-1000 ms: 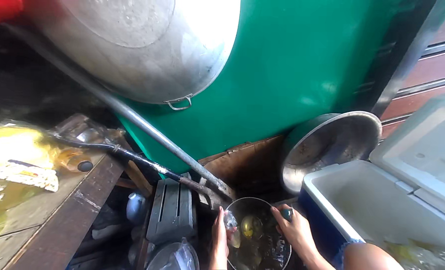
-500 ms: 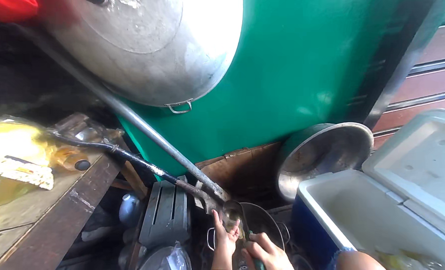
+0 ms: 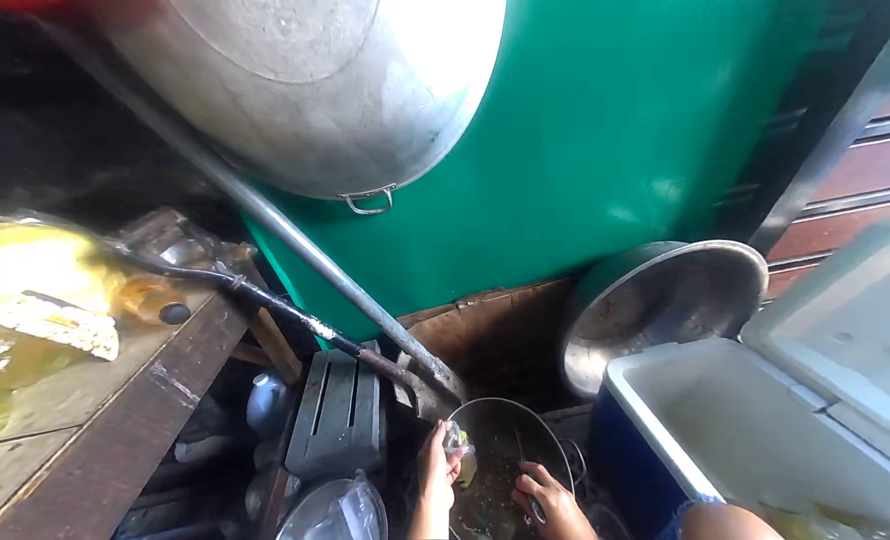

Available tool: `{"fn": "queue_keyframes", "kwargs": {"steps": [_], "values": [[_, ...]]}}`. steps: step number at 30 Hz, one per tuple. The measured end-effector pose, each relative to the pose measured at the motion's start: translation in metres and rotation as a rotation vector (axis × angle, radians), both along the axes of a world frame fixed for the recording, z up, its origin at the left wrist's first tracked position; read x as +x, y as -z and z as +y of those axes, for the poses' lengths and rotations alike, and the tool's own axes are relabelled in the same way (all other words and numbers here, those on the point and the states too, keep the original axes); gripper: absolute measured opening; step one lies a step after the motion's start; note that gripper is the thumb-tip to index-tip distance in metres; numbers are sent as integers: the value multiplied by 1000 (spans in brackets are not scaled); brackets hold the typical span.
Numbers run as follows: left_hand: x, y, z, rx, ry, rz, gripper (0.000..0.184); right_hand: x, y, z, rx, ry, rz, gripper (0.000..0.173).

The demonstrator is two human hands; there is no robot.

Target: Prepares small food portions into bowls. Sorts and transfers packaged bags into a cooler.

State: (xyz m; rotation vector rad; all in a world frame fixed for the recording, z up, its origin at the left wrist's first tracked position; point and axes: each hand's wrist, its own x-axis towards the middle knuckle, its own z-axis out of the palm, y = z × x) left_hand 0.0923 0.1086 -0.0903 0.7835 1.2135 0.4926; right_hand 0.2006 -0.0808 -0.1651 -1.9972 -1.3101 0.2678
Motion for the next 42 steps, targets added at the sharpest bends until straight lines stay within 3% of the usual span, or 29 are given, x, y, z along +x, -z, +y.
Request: {"fn": "queue_keyframes", "kwargs": {"steps": [5,7,17,25,30,33,37,40,42], "values": [[-10,1,5,53,51,52,38,9,5,10,46,541,446,30],[-13,1,6,72,63,73,38,21,-4,12,41,667,623,31],[-17,3,0,142,239,150,37,60,-102,36,37,536,803,24],[-16,6,-2,123,262,190,42,69,-165,53,-19,453,714,25],[-12,7,-2,111,199,209,39,64,-205,63,-71,370,544,26],[-7,5,-4,55,161,175,49,48,-225,73,-106,285,383,31],[3,-6,-10,-49,85,39,62,6,-231,77,-65,-68,32,36],[8,-8,-10,-108,-14,-20,61,-5,-219,71,-3,-426,-209,25],[11,-5,-10,-94,-31,-7,51,9,-207,66,20,-509,-246,22]]}}
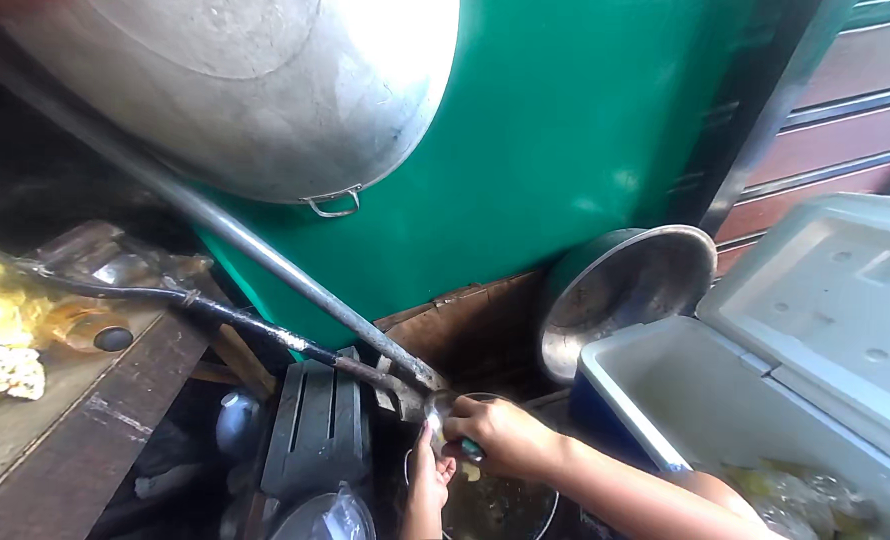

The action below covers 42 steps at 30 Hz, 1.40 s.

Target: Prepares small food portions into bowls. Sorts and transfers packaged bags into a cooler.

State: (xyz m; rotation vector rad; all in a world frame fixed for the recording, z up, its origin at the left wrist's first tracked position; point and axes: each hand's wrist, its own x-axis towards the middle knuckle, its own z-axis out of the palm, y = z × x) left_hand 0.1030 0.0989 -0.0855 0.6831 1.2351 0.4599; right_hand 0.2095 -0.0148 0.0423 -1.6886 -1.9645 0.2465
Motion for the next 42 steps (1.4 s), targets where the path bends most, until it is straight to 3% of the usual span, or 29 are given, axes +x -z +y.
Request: {"fn": "queue_keyframes", "kwargs": {"steps": [6,11,14,18,29,36,42], "values": [[-3,2,-2,88,75,65,43,77,70,-21,-196,-15,144,23],[-6,2,-2,128,114,96,44,95,130,-39,-477,-180,-84,22],[-11,1,-1,117,115,85,43,104,149,-43,-603,-247,-207,31],[-15,4,2,97,97,94,42,114,157,-47,-578,-99,-24,21],[-21,5,3,99,147,141,43,129,133,-53,-585,877,571,36],[-24,6,2,112,165,151,41,126,94,-71,-412,928,953,30],[-21,5,-4,105,131,133,43,97,37,-57,-169,902,941,26]]}}
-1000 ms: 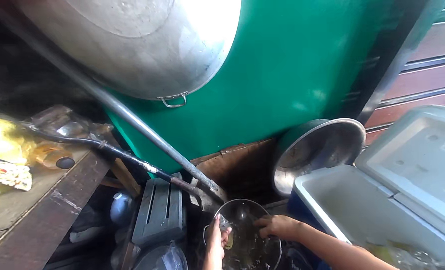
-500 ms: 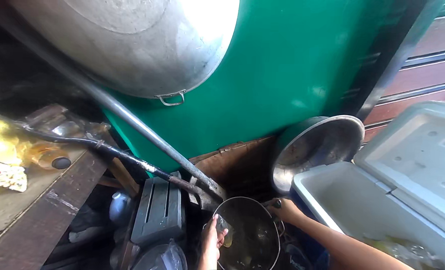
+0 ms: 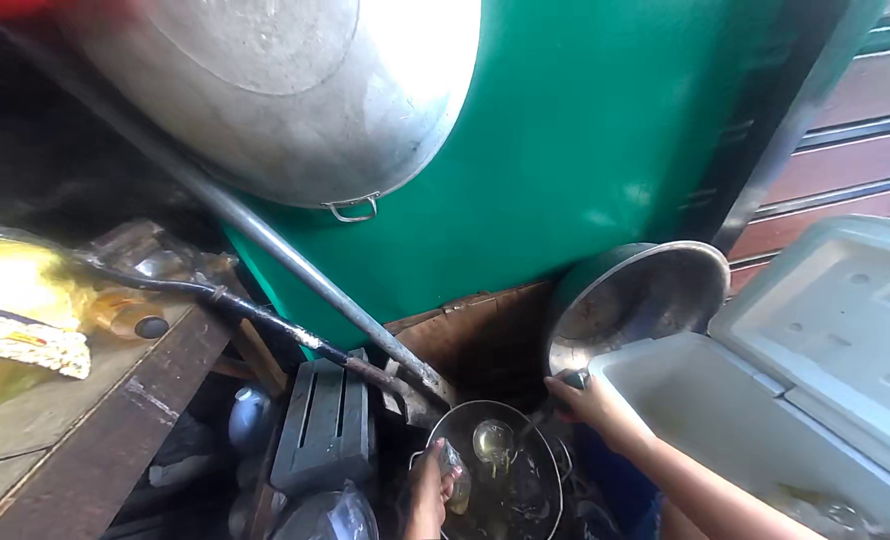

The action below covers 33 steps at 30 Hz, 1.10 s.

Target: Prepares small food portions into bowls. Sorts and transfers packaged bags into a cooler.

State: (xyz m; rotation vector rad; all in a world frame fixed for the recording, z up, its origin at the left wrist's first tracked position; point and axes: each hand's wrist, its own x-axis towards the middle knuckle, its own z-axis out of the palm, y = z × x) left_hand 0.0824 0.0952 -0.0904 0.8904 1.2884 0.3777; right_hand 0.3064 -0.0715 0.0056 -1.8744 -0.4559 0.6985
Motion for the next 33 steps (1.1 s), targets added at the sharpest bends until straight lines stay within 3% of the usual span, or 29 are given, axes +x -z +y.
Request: {"fn": "queue_keyframes", "kwargs": {"steps": [4,7,12,18,21,24,27,33], "values": [[6,-4,-7,-2,-21,-25,55,-31,-23,16,83,47,-104,26],[11,-10,-11,-55,-87,-166,66,-61,-26,25,156,82,-172,24],[27,-15,-18,-63,-243,-316,69,-118,0,33,242,131,-532,28],[41,-13,-19,-78,-322,-407,62,-184,27,7,336,-44,-860,21],[42,0,-14,8,-257,-386,51,-185,55,-7,425,-97,-1018,18],[35,3,-11,39,-206,-270,44,-171,66,-16,437,-92,-1023,16],[30,13,-7,99,-169,-141,39,-146,88,-17,320,-146,-988,15],[11,1,-3,85,-60,-81,35,-114,160,-17,15,-343,-832,21]]}}
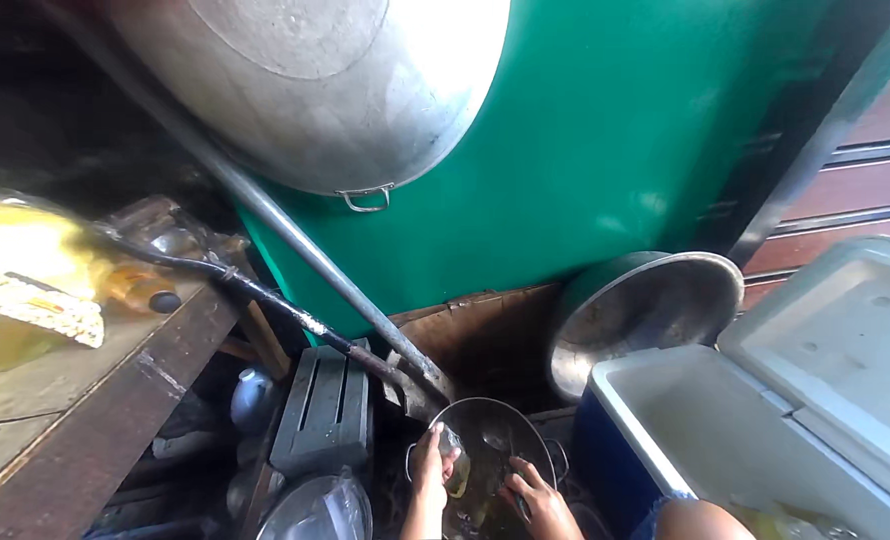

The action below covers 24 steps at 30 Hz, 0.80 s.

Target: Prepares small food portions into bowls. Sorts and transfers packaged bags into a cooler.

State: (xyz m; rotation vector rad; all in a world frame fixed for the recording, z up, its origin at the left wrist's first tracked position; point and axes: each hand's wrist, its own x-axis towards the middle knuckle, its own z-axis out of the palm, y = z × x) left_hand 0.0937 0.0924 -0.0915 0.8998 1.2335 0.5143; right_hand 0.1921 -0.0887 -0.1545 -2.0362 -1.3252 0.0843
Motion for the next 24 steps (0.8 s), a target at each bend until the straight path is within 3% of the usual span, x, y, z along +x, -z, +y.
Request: {"fn": "queue_keyframes", "kwargs": {"steps": [5,10,19,24], "values": [[-8,5,4,19,13,32,33,-1,11,7,53,227,220,22],[-8,8,7,48,20,36,34,12,-28,15,130,479,276,28],[-2,8,3,62,-12,34,35,-11,-130,27,334,392,123,28],[-2,3,2,32,10,58,41,-46,-153,34,405,211,-10,20]]}}
